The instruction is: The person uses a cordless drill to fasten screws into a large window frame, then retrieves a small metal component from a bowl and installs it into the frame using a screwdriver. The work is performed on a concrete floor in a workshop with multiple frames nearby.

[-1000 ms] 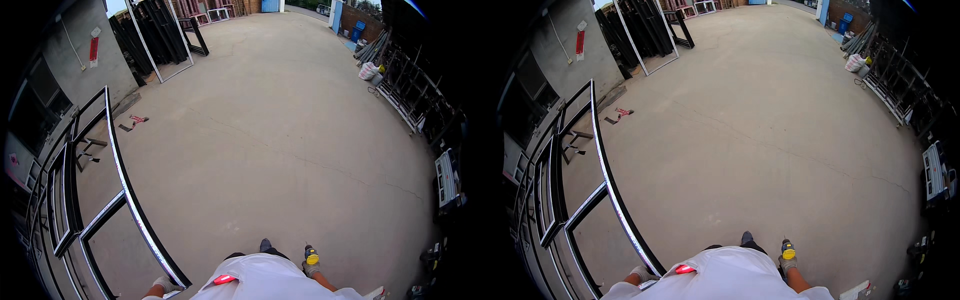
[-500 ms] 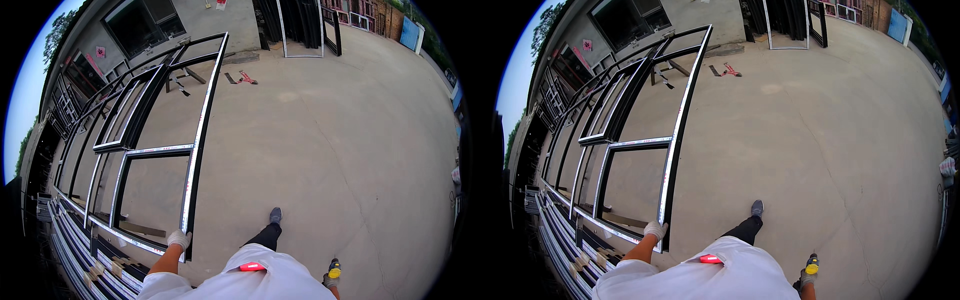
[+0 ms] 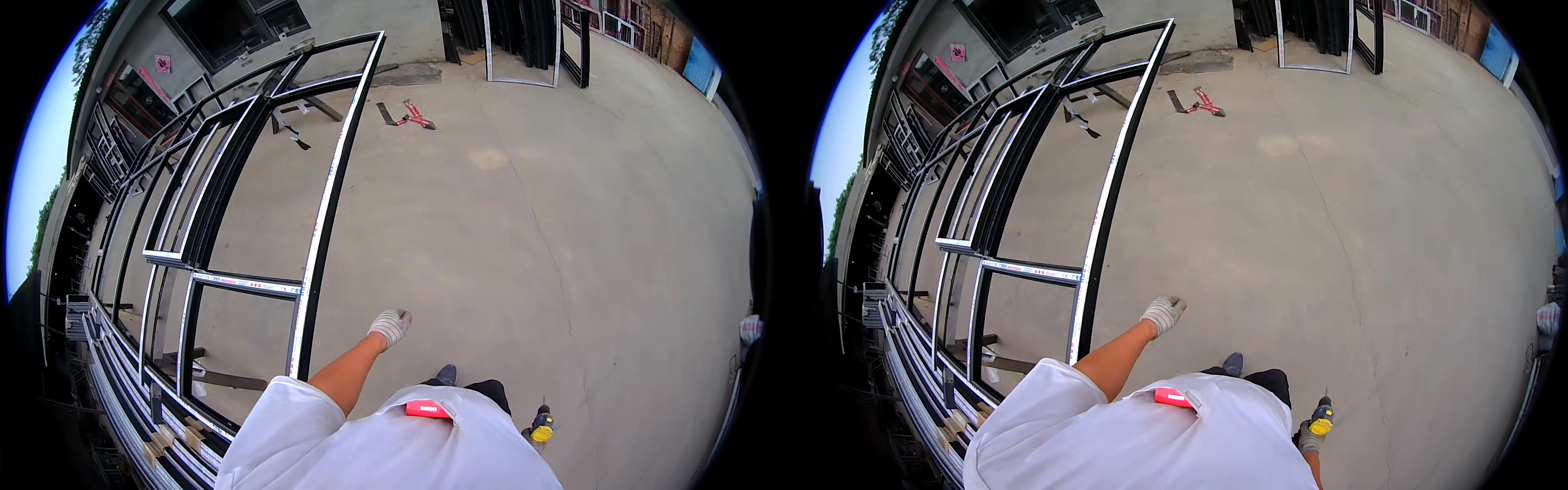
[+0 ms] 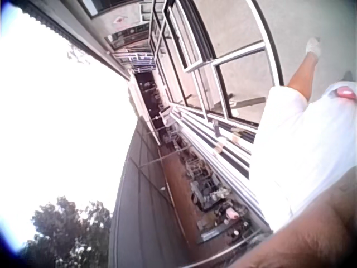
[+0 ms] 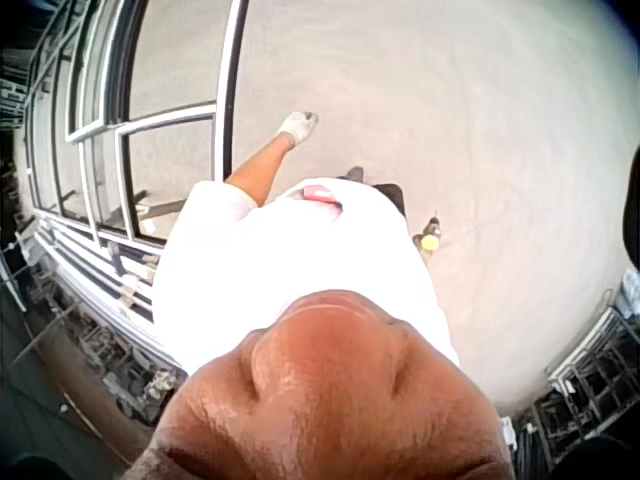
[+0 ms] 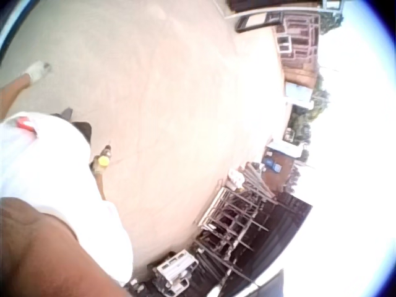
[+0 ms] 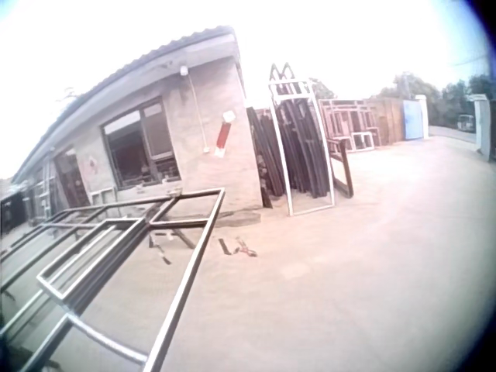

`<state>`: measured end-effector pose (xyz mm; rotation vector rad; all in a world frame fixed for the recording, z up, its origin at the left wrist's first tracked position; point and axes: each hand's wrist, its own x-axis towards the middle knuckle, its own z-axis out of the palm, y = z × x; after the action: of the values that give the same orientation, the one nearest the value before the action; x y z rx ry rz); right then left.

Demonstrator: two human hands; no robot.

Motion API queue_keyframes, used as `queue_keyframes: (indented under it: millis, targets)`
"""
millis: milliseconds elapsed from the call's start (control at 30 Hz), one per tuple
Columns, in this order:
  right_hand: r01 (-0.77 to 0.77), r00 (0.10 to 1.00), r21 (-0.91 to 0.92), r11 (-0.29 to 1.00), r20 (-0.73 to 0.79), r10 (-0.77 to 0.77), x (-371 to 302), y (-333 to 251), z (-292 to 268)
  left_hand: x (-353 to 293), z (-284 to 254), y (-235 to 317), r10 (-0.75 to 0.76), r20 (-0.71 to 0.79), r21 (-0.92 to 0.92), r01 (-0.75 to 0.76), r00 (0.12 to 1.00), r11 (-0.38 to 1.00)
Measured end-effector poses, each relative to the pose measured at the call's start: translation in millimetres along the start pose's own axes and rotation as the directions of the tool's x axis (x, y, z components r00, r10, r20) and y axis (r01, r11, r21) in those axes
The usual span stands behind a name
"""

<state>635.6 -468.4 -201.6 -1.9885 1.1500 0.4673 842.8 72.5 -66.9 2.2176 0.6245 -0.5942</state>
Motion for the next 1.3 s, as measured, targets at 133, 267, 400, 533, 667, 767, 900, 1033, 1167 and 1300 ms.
queue_keyframes:
  millis: [133,267,400,533,667,767,900,1033,1167,1300]
  targets:
    - [-0.084,0.987,0.014,0.996,0.142,0.081,70.2,-57.5,9.8,66.9,-0.3,63.1,0.107,0.015,0.034,-0.108,0.994,0.994]
    - [-0.153,0.974,-0.105,0.983,0.150,0.168,127.0,-145.9,21.1,124.4,15.7,31.3,0.065,0.052,0.007,-0.066,0.997,0.998]
    - [0.131,0.973,-0.356,0.925,0.223,-0.052,223.3,-222.9,48.9,144.6,11.8,-41.1,-0.476,0.062,-0.098,0.480,0.877,0.872]
    - [-0.013,0.933,-0.355,0.935,0.332,0.139,266.9,-370.3,42.4,164.7,-13.2,-49.7,-0.617,0.051,-0.196,0.614,0.785,0.765]
    - [0.265,0.950,-0.431,0.863,0.271,-0.156,309.0,-538.7,66.0,179.9,-41.0,10.3,-0.691,0.017,-0.495,0.606,0.723,0.622]
    - [0.469,0.882,-0.590,0.657,0.337,-0.328,384.1,-642.3,92.2,242.5,-52.5,66.6,-0.643,0.043,-0.575,0.545,0.765,0.610]
    - [0.679,0.709,-0.493,0.544,0.250,-0.660,396.9,-760.1,137.0,326.8,-62.3,74.3,-0.545,0.086,-0.546,0.497,0.834,0.674]
    - [0.524,0.851,-0.493,0.695,0.338,-0.403,363.8,-868.2,180.2,427.7,-112.7,77.7,-0.588,0.090,-0.486,0.551,0.804,0.679]
    - [0.448,0.887,-0.277,0.850,0.254,-0.385,408.1,-860.9,208.3,541.8,-174.7,108.7,-0.607,0.124,-0.514,0.574,0.785,0.638]
    - [0.220,0.930,-0.425,0.878,0.362,-0.058,364.3,-928.9,228.4,618.3,-288.5,189.1,-0.552,0.033,-0.581,0.466,0.833,0.668]
